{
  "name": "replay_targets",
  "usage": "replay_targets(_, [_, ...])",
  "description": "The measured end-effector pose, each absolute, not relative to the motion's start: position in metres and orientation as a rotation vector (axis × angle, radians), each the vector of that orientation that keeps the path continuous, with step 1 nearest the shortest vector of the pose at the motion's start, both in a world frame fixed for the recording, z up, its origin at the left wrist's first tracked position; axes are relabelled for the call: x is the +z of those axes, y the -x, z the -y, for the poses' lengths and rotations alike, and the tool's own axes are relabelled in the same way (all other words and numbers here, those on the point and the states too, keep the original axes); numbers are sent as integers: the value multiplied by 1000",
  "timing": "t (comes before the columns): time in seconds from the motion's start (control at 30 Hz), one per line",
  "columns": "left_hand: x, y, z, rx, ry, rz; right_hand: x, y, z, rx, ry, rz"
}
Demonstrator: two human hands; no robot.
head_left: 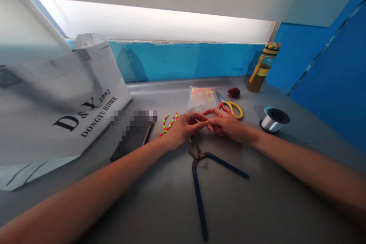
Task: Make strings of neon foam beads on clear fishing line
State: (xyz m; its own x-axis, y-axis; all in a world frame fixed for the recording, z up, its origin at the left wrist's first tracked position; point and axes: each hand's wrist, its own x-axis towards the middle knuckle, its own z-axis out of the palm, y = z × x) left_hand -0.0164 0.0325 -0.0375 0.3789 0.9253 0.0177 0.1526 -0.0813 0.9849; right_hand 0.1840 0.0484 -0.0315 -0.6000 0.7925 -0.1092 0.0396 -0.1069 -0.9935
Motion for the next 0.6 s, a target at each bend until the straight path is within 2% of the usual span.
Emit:
replay_targets(0.4, [-38,17,-34,987,-1432,-1051,-39,-182,-51,1623,1005,1595])
replay_targets(0.6, [-34,15,-32,958,-1454,-1071,-37,-183,-50,1781,939,1492])
